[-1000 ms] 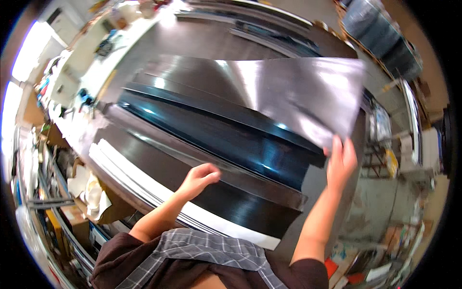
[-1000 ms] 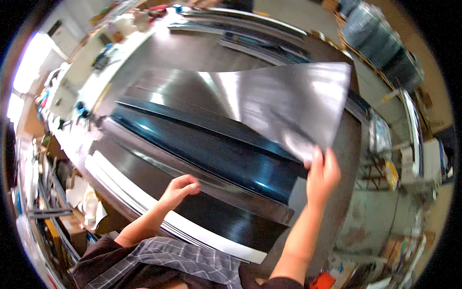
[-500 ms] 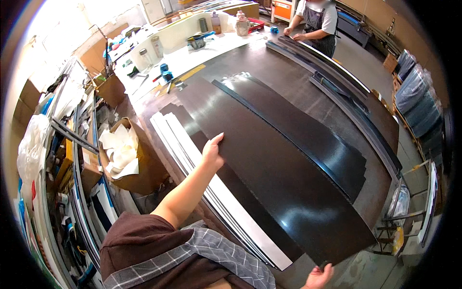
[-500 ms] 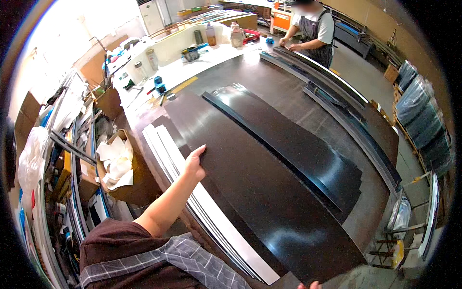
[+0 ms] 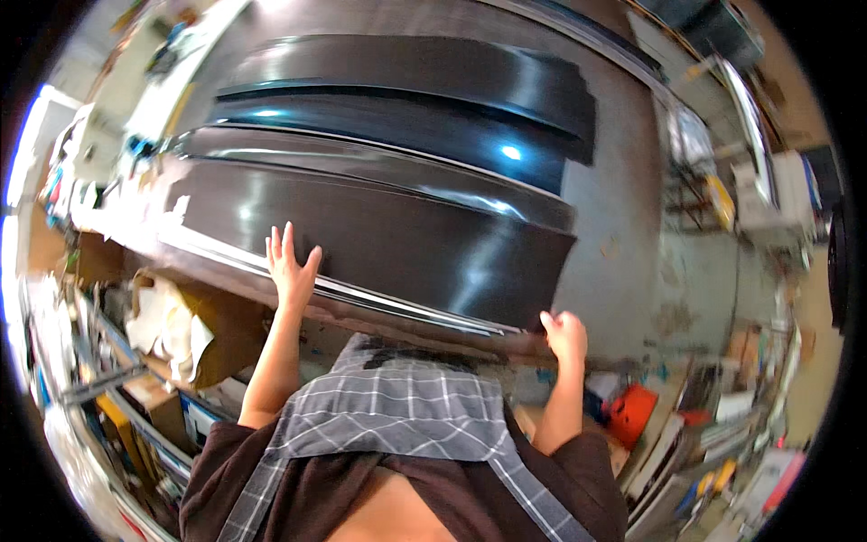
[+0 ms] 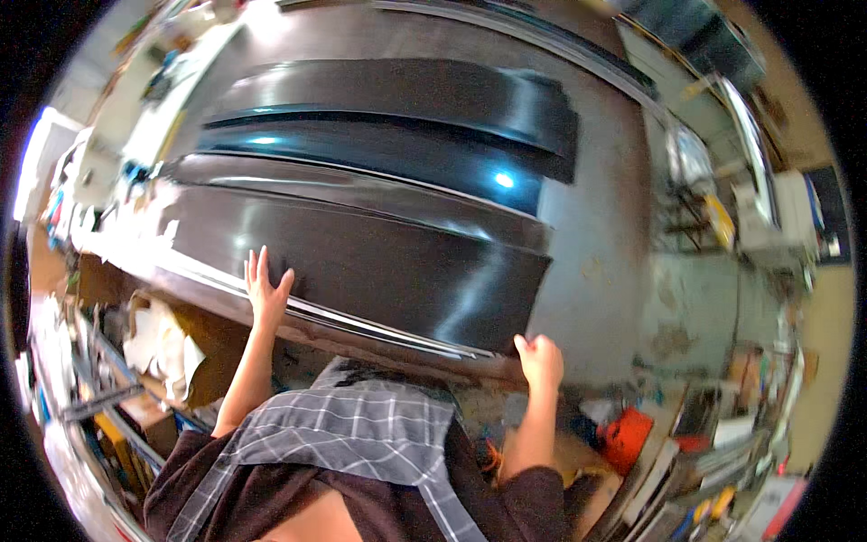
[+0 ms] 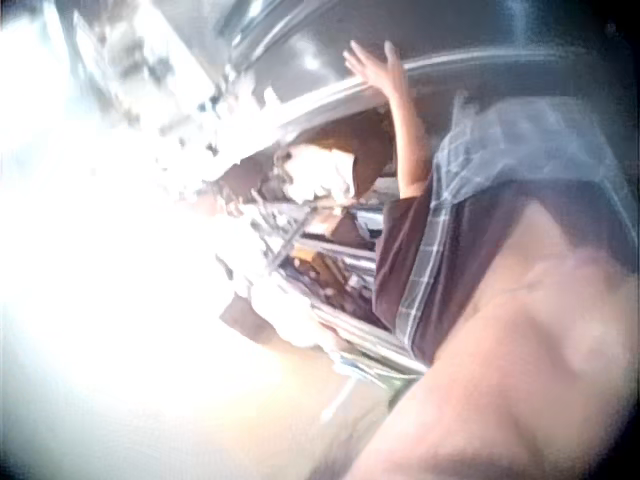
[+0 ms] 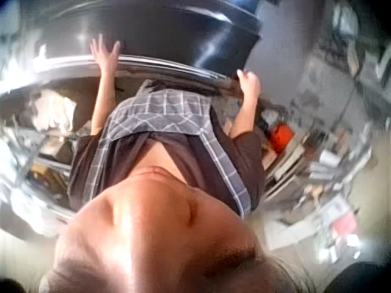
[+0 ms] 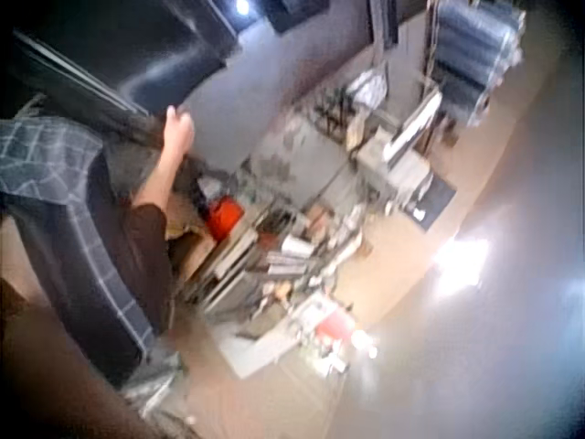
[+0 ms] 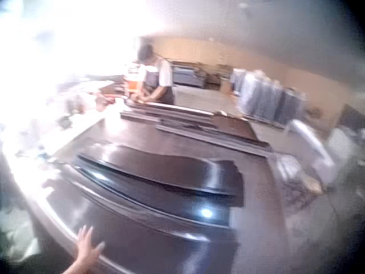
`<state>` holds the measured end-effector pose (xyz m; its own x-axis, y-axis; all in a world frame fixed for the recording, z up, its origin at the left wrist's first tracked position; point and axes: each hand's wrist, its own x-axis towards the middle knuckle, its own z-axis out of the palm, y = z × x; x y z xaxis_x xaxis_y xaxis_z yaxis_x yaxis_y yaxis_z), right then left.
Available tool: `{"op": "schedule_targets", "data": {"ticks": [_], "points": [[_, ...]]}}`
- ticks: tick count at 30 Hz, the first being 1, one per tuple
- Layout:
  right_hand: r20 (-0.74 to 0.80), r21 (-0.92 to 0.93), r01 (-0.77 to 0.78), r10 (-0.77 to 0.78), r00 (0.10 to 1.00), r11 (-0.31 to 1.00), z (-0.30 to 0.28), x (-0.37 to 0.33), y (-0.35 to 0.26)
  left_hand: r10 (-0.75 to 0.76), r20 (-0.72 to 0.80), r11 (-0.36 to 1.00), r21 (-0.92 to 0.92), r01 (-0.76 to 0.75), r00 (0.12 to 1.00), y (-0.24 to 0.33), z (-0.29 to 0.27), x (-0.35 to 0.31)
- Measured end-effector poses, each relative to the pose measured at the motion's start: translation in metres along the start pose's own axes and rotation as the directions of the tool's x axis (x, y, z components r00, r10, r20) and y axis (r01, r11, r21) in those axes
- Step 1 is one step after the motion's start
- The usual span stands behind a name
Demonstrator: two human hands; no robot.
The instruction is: The person repeatedly picks up a dark, flexible sheet from a stack on a workbench and places it on top of a stack of white sheets. The person handles the sheets by hand, lifting and stacking them in a repetitive motion.
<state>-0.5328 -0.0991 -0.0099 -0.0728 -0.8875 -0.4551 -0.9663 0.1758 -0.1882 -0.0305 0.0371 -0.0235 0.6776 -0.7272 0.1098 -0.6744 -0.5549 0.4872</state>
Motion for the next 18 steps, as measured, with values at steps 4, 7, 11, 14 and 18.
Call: {"op": "schedule_targets", "data": {"ticks": [4, 7, 11, 14, 18], "points": [[-0.309, 0.351, 0.168, -0.055, 0.949, 0.921, -0.023, 0.015, -0.032, 0.107, 0.190, 0.968, 0.205, -0.146, 0.976, 0.031, 0.016, -0.020], [-0.256, 0.767, 0.265, -0.100, 0.961, 0.584, -0.031, 0.059, -0.062, 0.089, 0.200, 0.963, 0.233, -0.135, 0.976, 0.034, 0.019, -0.019], [-0.077, 0.987, 0.100, -0.180, 0.981, 0.125, -0.057, 0.090, -0.120, 0.102, 0.210, 0.957, 0.245, -0.153, 0.972, 0.034, 0.021, -0.018], [0.001, 0.999, 0.007, -0.192, 0.981, 0.044, -0.050, 0.113, -0.133, 0.109, 0.225, 0.957, 0.238, -0.163, 0.968, 0.031, 0.019, -0.020], [0.051, 0.996, -0.040, -0.124, 0.991, 0.084, -0.048, 0.120, -0.140, 0.103, 0.229, 0.957, 0.241, -0.159, 0.968, 0.031, 0.018, -0.020]]}}
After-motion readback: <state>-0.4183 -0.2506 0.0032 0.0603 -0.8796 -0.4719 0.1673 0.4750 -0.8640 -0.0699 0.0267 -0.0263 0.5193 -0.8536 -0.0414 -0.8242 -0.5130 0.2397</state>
